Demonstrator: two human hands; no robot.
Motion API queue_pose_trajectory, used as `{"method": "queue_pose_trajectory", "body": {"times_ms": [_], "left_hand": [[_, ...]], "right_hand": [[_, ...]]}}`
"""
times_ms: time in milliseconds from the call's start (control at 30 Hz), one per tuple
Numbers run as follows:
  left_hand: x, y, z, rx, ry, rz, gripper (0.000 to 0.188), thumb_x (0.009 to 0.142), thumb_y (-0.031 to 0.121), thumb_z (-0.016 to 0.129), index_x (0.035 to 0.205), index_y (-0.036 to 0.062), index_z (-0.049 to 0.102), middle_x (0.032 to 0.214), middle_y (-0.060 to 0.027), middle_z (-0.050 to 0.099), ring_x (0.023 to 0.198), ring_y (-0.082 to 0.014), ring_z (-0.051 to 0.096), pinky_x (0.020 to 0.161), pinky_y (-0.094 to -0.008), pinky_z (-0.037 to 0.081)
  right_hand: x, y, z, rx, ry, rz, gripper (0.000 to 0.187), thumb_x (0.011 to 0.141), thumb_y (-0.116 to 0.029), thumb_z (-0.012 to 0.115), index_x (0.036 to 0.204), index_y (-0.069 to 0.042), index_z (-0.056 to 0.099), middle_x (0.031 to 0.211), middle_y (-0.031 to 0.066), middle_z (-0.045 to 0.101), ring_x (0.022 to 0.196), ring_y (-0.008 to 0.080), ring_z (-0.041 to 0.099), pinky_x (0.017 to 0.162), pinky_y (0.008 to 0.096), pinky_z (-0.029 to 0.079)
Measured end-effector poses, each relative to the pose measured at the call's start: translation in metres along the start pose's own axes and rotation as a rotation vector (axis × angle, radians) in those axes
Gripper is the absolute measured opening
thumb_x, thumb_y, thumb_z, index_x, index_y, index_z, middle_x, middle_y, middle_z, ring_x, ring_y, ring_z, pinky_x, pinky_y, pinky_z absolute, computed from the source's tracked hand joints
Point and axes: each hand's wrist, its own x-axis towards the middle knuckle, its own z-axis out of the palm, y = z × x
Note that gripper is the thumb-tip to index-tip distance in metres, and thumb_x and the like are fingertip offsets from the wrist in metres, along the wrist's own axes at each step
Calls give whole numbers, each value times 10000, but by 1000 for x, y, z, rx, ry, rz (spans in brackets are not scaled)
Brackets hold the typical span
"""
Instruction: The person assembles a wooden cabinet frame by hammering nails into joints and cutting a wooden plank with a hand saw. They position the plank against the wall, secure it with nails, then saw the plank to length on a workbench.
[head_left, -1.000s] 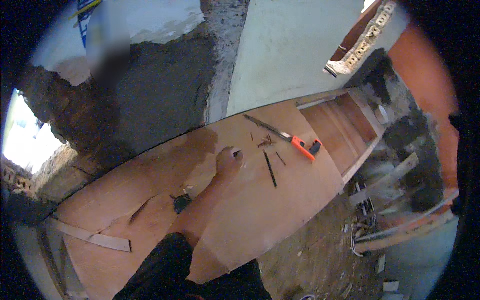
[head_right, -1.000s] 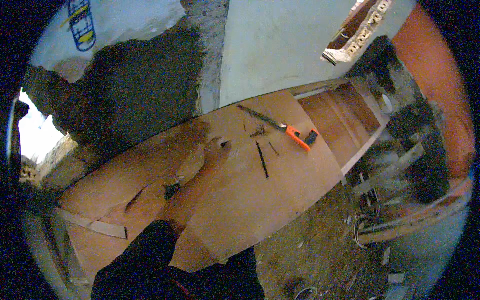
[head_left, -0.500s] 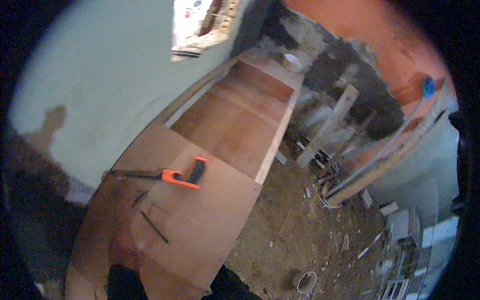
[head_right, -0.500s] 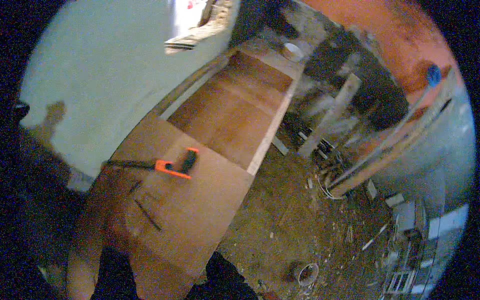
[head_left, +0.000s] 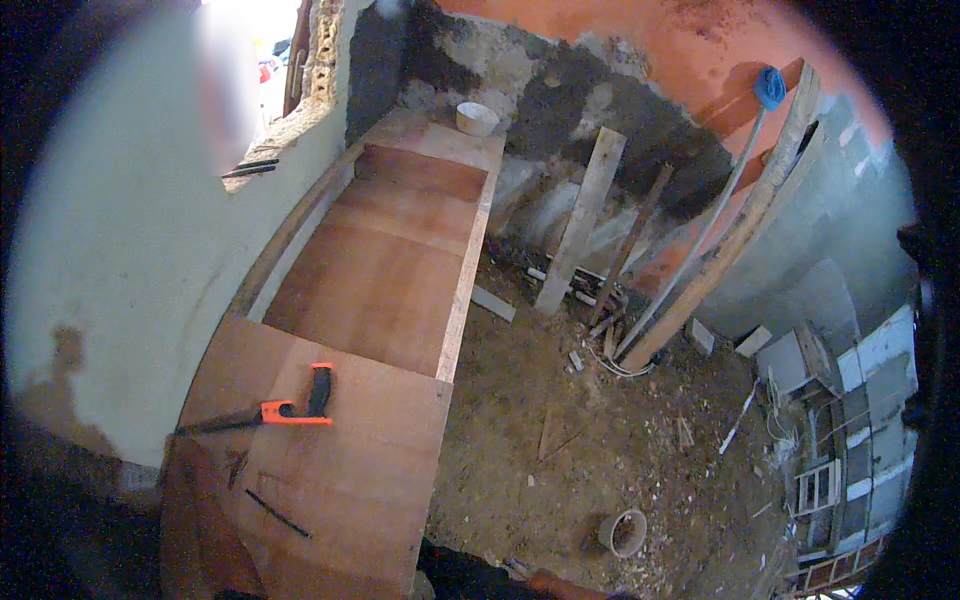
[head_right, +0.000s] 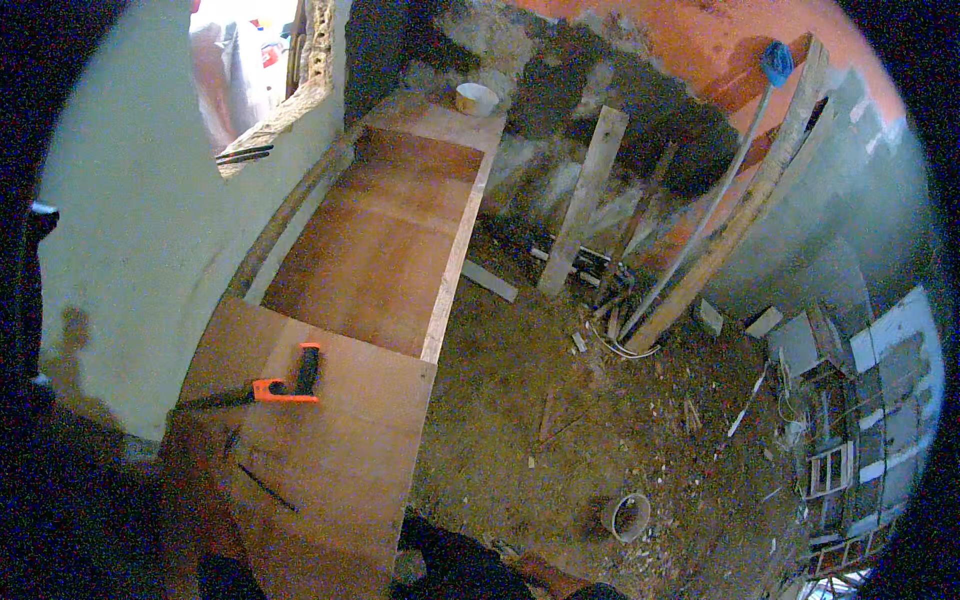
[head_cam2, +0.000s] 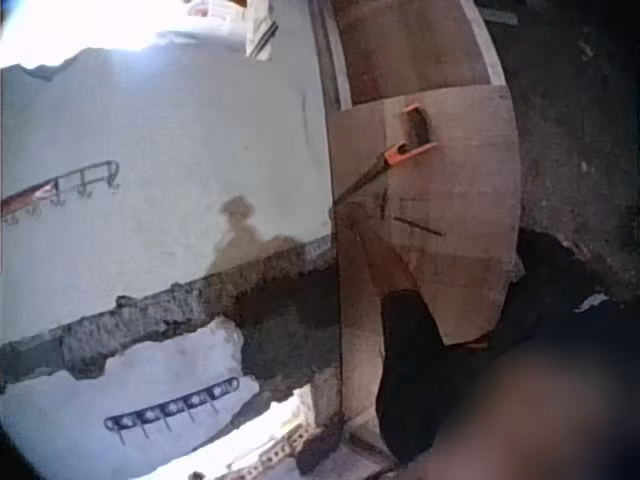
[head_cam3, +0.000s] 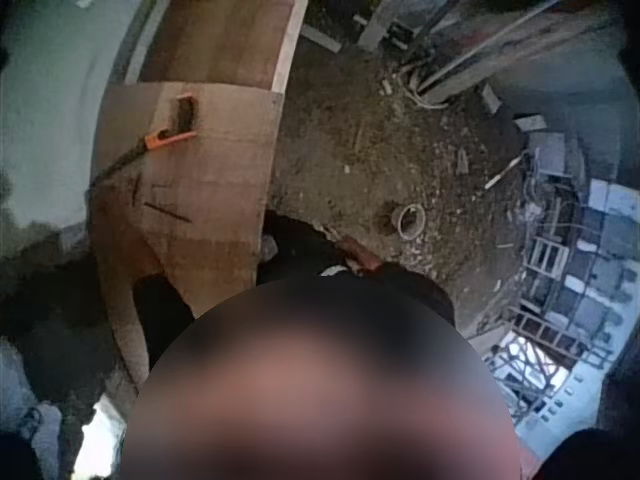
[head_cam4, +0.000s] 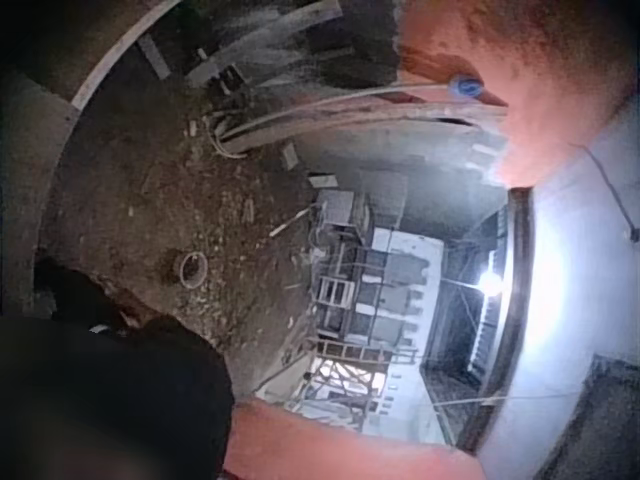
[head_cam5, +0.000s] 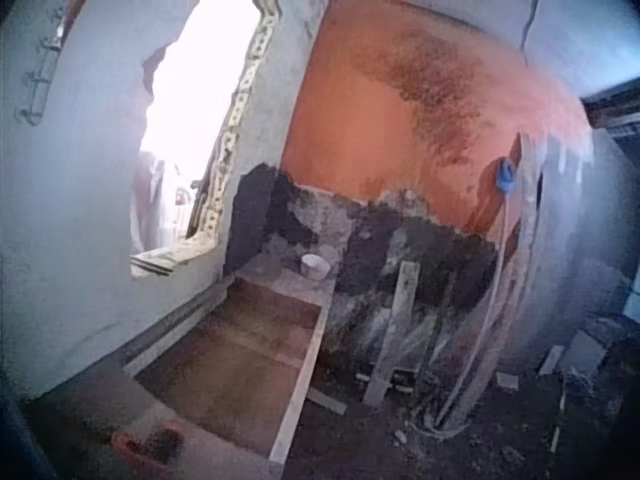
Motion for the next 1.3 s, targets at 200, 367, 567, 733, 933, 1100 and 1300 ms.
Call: {"method": "queue_pose_trajectory", "body": {"times_ms": [200,367,567,733,933,1100,1300], "left_hand": [[-66,-19,-65,-275,26,-19,311,948,253,675,1165,32,704,959,-62,675,811,-177,611,706,-342,520],[-199,-78,-170,-491,78,-194,315,956,239,676,1189,28,698,957,-37,669,796,-145,599,683,-317,518],[-439,-157,-313,-551,346,-661,337,969,252,673,1201,11,717,890,-57,712,732,-128,630,663,-291,538],[-668,-230,-413,-513,676,-829,268,905,187,715,1108,16,753,801,-37,712,662,-103,618,614,-282,516],[-929,-292,-453,-658,1053,-1025,206,881,200,740,995,29,759,790,-9,713,657,-94,630,618,-288,516],[-1028,-298,-460,-648,1275,-1136,200,882,210,752,989,42,753,791,-4,699,657,-95,624,603,-284,505],[-1007,-302,-472,-766,1445,-1165,199,890,208,758,1002,45,745,774,5,682,660,-84,615,588,-265,489]], "right_hand": [[8,-8,-1,-81,7,-122,348,908,-344,711,1022,-18,668,835,145,701,687,264,662,631,441,534],[8,-45,10,-237,33,-345,340,906,-335,713,1018,-17,667,826,140,699,685,256,658,630,438,531],[-13,-90,92,-560,-114,-721,330,904,-324,716,1012,-17,666,815,134,696,683,247,654,629,434,528],[-105,-94,213,-851,-316,-970,321,903,-315,718,1008,-16,665,806,128,694,682,239,651,628,431,526],[-219,-55,337,-1096,-548,-1149,311,901,-304,721,1003,-15,664,796,122,691,680,230,647,627,428,523],[-280,-32,411,-1212,-744,-1294,303,900,-295,723,999,-14,663,787,117,689,678,222,643,626,425,520],[-344,-45,525,-1220,-916,-1313,288,898,-264,725,1033,-15,668,815,91,685,688,179,622,618,399,507]]}}
